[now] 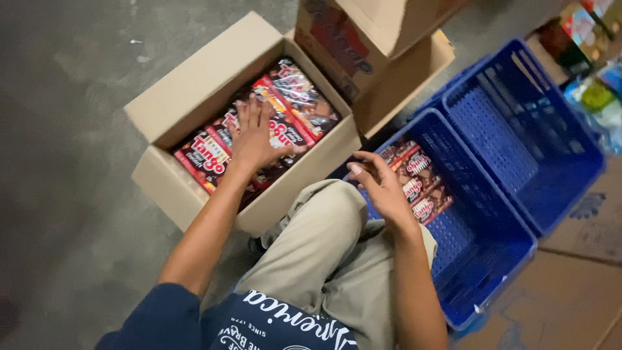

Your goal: The person sits on the floor and transfers Tango chocolate bars from a cardboard box into a blue plastic basket. They pick up bars one or two at a time and place them into the basket repeatedly.

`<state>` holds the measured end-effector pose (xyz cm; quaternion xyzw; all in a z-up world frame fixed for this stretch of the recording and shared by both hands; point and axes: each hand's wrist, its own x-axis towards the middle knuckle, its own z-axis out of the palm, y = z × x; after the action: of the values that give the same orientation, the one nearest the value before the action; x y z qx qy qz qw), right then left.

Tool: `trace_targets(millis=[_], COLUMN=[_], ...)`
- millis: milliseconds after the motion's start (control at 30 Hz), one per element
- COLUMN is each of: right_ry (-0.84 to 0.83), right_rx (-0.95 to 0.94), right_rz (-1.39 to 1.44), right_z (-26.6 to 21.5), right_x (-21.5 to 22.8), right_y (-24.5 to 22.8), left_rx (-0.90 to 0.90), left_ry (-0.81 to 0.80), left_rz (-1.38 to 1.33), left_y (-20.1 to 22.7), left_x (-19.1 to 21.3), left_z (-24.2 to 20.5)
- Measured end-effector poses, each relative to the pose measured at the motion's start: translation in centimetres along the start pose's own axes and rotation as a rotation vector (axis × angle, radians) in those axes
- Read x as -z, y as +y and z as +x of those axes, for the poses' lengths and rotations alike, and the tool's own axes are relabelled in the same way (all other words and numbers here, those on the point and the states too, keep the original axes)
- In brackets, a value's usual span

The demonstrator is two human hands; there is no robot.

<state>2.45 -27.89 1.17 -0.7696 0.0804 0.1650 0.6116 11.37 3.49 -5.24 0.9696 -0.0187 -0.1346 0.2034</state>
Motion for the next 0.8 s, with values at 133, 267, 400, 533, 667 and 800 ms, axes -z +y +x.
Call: trace_targets(millis=[133, 267, 400, 533, 667, 800], right_ry=[0.08, 0.304, 0.415, 0.635, 0.76, 0.737], right_rx=[0.005, 0.023, -0.135, -0.305, -0.57, -0.827], right_rz=[0.055, 0.193, 0.289, 0.321, 0.339, 0.125], right_z=[-2.0, -2.2, -0.7, 2.1, 5.7, 10.1], right_x=[3.9, 9.4, 13.5, 15.4, 16.1, 16.7], right_y=[-0.7, 4.8, 14.2, 24.4, 32.8, 35.5], left_rx=[-0.057, -0.395, -0.565, -0.501, -0.492, -0.571], left_ry=[0.007, 0.043, 0.015, 0.014, 0.016, 0.124], left_rz=[-0.264, -0.306, -0.15, 0.046, 0.169, 0.151], left_y=[4.1, 8.3, 9.9, 12.4, 12.6, 11.7], left_x=[1.0, -0.3, -0.5, 0.4, -0.4, -1.7], left_z=[-0.8, -1.5, -1.2, -1.4, -0.9, -0.6])
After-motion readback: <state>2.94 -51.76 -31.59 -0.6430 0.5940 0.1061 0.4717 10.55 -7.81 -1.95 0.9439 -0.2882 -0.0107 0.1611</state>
